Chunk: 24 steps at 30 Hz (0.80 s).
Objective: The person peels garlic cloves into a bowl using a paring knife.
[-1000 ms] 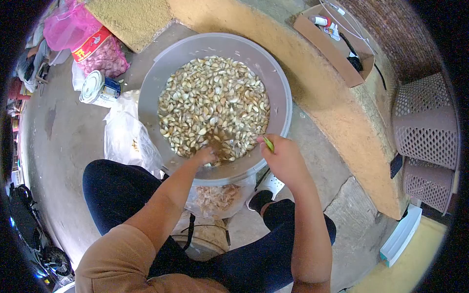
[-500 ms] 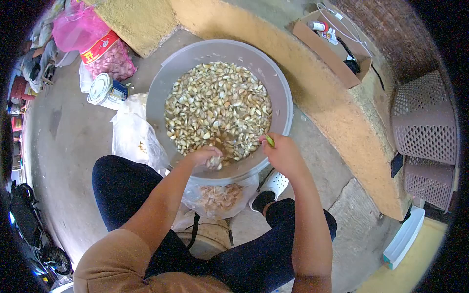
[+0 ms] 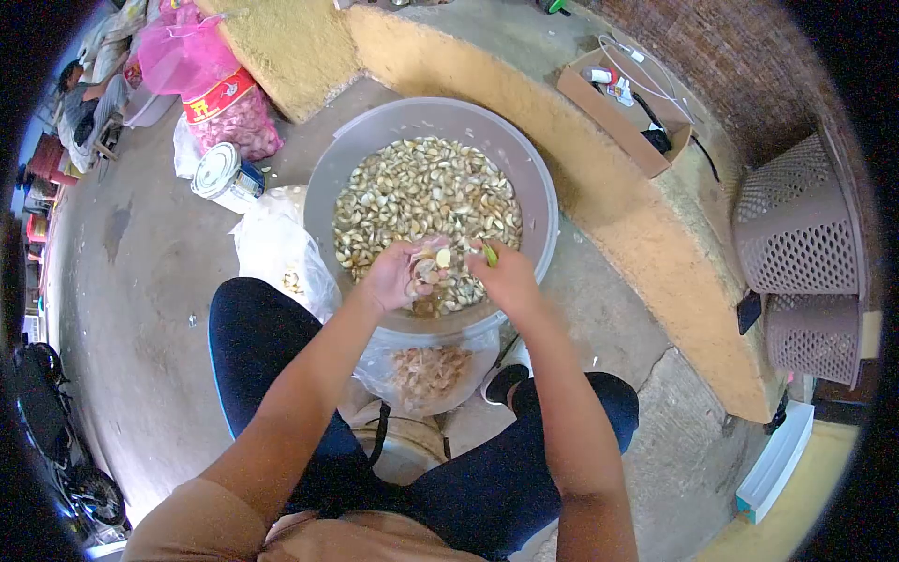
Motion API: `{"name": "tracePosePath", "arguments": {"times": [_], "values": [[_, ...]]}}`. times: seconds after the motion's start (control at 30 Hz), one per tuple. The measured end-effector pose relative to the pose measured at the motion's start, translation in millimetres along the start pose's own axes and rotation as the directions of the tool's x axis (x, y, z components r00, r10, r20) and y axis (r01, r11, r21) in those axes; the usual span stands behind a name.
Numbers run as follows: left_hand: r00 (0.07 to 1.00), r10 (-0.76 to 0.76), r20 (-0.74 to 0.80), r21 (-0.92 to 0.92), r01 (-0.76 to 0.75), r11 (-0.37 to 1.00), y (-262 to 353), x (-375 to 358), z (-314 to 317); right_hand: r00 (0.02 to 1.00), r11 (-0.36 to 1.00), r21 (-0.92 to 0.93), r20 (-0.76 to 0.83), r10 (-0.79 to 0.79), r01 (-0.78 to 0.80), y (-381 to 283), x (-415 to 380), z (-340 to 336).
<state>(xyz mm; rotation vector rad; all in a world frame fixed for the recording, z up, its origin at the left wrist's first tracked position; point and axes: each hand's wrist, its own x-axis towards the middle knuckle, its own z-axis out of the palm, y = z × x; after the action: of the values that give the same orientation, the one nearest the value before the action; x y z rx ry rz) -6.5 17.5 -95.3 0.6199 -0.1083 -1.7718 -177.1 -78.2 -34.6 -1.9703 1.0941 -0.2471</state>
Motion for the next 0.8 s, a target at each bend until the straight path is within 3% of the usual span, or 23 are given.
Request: {"name": "tracePosePath", "arguments": {"times": [0.07, 0.17, 0.3, 0.47, 0.57, 0.67, 0.8], "values": [[0.999, -0.027, 0.017, 0.088, 0.025, 0.996, 8, -11, 16, 0.966, 0.926, 0.277, 0.099, 0.239, -0.257, -41, -11, -2], [0.992, -0.095, 0.088, 0.214, 0.074, 0.974, 25, -33, 45, 0.983, 0.864, 0.471, 0.110, 0.145, -0.180, -49, -12, 13], [0.979, -0.158, 0.130, 0.388, 0.097, 0.916, 45, -57, 70, 0.992, 0.845, 0.525, -0.002, 0.125, -0.106, -56, -16, 26], [0.997, -0.066, 0.027, 0.339, 0.053, 0.939, 36, -74, 67, 0.965, 0.861, 0.500, -0.257, 0.044, 0.094, -67, -23, 45], [0.997, 0.050, -0.053, 0.290, -0.032, 0.956, 26, -77, 58, 0.968, 0.844, 0.534, -0.232, 0.093, 0.046, -77, -28, 41], [0.992, 0.114, -0.060, 0.215, -0.099, 0.972, 27, -80, 59, 0.963, 0.680, 0.733, -0.165, 0.215, -0.026, -83, -35, 32], [0.991, 0.133, 0.010, 0.023, -0.133, 0.991, 32, -79, 62, 0.983, 0.712, 0.690, -0.002, 0.186, -0.133, -76, -37, 22]]}}
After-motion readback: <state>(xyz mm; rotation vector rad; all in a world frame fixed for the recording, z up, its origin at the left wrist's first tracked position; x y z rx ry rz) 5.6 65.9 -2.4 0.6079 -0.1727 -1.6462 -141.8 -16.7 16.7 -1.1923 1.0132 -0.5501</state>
